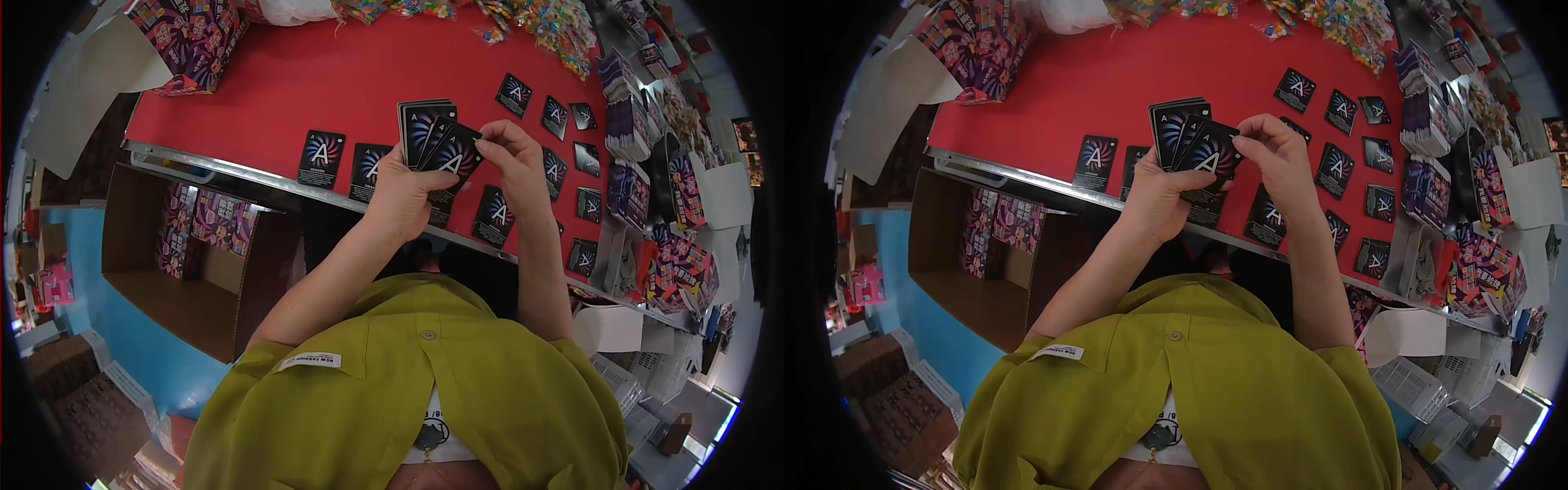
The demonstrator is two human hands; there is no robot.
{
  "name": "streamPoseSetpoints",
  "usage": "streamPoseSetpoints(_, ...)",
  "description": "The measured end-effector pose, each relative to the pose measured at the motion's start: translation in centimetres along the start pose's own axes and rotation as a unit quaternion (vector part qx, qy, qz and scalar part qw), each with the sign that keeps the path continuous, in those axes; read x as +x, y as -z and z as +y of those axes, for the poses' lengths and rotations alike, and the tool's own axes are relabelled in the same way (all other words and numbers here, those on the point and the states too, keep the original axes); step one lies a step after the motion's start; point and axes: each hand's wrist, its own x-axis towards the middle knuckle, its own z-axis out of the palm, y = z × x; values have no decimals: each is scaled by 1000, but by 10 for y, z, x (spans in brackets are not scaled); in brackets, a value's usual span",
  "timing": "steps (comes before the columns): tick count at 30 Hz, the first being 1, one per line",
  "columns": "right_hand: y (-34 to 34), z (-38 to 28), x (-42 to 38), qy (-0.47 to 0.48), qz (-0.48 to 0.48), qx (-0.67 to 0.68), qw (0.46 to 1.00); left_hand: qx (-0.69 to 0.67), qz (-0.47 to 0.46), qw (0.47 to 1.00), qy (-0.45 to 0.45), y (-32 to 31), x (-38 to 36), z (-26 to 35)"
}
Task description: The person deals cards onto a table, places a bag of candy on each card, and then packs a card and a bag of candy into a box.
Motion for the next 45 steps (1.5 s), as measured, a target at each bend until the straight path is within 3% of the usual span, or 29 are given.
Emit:
streamPoseSetpoints(7, 0, 6, 4, 9, -15, -13, 1000, 22, -21, 999, -20, 5, 4, -2)
streamPoseSetpoints(16, 0, 10, 4, 9, -40, -60, 997, -6, 34, 999, 0, 13, 12, 6)
streamPoseSetpoints(18, 17, 17, 18, -27, -8, -52, 998, -27, 70, 991, -111, 18, 17, 7)
streamPoseSetpoints(21, 33, 22, 50, -59, 40, -64, 995, 14, 71, 989, -128, 33, 20, 24)
streamPoseSetpoints(23, 44, 37, 69, -78, 4, -290, 954, 33, 86, 987, -131, 37, 22, 27)
streamPoseSetpoints(24, 42, 40, 71, -76, 7, -291, 954, 33, 83, 988, -130, 34, 20, 27)
streamPoseSetpoints(25, 35, 45, 73, -2, 44, -471, 881, 32, 68, 991, -113, 32, 17, 26)
streamPoseSetpoints(26, 29, 47, 73, 71, 79, -631, 768, 31, 54, 993, -96, 31, 14, 25)
streamPoseSetpoints(27, 26, 47, 72, 97, 89, -671, 729, 32, 49, 994, -92, 31, 12, 24)
streamPoseSetpoints(28, 22, 47, 70, 92, 97, -674, 727, 43, 55, 995, -75, 31, 11, 23)
streamPoseSetpoints(30, 15, 46, 63, 183, 133, -604, 764, 55, 56, 996, -46, 31, 11, 18)
streamPoseSetpoints(32, -5, 23, 46, 147, 94, -427, 887, 70, 55, 996, -20, 27, 9, 17)
streamPoseSetpoints(33, -12, 16, 39, 144, 100, -430, 886, 87, 65, 994, -7, 24, 9, 17)
streamPoseSetpoints(34, -21, 10, 34, 74, 29, -267, 960, 75, 26, 997, 7, 24, 9, 15)
streamPoseSetpoints(35, -28, 6, 30, 2, -47, -90, 995, 77, 28, 997, 6, 22, 9, 13)
streamPoseSetpoints(36, -30, 2, 25, -63, -41, -23, 997, 73, 14, 997, 19, 19, 8, 11)
streamPoseSetpoints(38, -26, 7, 25, -26, -31, 9, 999, 71, 9, 997, 29, 15, 8, 10)
streamPoseSetpoints(45, -19, 15, 14, -52, -21, 74, 996, 48, 41, 998, -27, 16, 7, 10)
